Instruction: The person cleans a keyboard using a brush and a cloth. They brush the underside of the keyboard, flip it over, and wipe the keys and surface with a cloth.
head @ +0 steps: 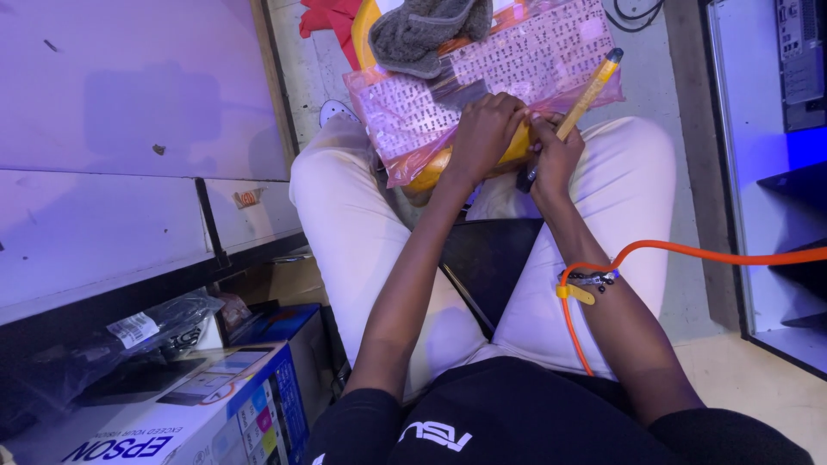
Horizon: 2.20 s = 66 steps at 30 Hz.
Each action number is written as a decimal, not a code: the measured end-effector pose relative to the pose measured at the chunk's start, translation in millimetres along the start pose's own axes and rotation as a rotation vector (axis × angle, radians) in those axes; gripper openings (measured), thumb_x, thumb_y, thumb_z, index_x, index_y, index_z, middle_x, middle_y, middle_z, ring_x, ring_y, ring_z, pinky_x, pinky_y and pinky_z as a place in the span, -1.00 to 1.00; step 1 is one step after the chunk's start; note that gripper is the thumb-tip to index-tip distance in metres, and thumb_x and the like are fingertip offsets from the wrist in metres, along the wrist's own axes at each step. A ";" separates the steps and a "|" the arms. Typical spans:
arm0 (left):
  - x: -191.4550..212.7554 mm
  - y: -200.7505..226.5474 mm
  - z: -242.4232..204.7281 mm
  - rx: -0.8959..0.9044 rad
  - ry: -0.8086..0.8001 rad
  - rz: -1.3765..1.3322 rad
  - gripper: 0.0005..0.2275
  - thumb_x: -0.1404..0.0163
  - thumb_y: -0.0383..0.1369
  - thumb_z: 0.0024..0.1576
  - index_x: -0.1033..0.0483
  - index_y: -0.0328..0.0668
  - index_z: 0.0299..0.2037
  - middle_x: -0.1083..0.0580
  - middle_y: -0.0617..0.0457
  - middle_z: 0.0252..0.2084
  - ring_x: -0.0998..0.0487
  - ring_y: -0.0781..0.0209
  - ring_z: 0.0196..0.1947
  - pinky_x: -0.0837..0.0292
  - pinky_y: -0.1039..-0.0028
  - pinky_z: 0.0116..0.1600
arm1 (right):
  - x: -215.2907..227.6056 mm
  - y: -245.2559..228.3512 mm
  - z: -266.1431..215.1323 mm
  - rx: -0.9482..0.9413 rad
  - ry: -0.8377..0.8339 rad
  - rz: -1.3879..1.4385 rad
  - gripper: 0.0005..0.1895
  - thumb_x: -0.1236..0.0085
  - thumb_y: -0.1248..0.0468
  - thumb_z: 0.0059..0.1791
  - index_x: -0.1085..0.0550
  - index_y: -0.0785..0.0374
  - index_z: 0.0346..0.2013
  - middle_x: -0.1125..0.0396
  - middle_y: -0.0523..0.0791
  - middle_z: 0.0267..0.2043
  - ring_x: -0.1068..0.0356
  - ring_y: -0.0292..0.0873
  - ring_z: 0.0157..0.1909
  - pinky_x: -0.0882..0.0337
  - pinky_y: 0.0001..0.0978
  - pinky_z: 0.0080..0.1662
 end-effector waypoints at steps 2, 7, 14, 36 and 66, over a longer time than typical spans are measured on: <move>-1.2 -2.0 0.5 0.022 0.007 -0.004 -0.76 0.13 -0.10 0.31 -0.56 0.03 -0.16 -0.54 0.16 -0.29 -0.62 0.06 -0.13 -0.48 0.11 0.03 | -1.5 2.7 1.3 -0.006 -0.011 0.017 -0.86 -0.38 0.37 -0.08 -0.57 0.29 -0.27 -0.35 -0.15 -0.52 -0.22 -0.38 -0.67 -0.37 -0.61 -0.53; -3.1 0.4 -1.5 0.007 -0.012 0.026 -0.75 0.17 -0.08 0.33 -0.53 0.07 -0.11 -0.54 0.17 -0.30 -0.63 0.07 -0.12 -0.48 0.09 0.05 | -4.2 -5.7 -6.6 -0.008 0.001 0.043 -0.82 -0.38 0.36 -0.05 -0.53 0.30 -0.22 -0.37 -0.16 -0.48 -0.23 -0.39 -0.65 -0.40 -0.61 -0.51; -4.1 1.0 -3.1 -0.029 -0.026 0.008 -0.74 0.21 -0.09 0.35 -0.49 0.04 -0.09 -0.57 0.12 -0.34 -0.66 0.06 -0.18 -0.45 0.11 0.10 | -5.1 9.7 4.3 -0.029 -0.038 0.050 -0.81 -0.39 0.40 -0.07 -0.51 0.31 -0.25 -0.39 -0.17 -0.47 -0.26 -0.40 -0.63 -0.42 -0.61 -0.46; -5.6 -2.2 -1.3 -0.091 0.123 0.174 -0.81 0.14 -0.11 0.31 -0.47 0.09 -0.16 -0.53 0.18 -0.36 -0.64 0.13 -0.19 -0.53 0.22 -0.06 | -10.7 -7.5 -5.8 -0.081 -0.020 0.181 -0.88 -0.26 0.29 -0.07 -0.49 0.23 -0.31 -0.38 -0.13 -0.48 -0.22 -0.38 -0.65 -0.36 -0.59 -0.51; -4.9 30.4 14.7 -0.081 0.024 0.207 -0.82 0.07 -0.25 0.24 -0.61 -0.01 -0.29 -0.56 0.13 -0.27 -0.53 0.09 -0.17 -0.38 0.18 -0.19 | 3.6 -15.3 2.9 -0.164 -0.029 0.201 -0.91 -0.28 0.36 -0.08 -0.50 0.21 -0.41 -0.45 -0.12 -0.46 -0.23 -0.36 -0.61 -0.21 -0.62 -0.48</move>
Point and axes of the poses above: each hand's wrist, its own z-axis towards the middle knuckle, its own x-axis out of the back of the hand, y = z × x, the point moved 8 cm from there along z, towards the middle knuckle
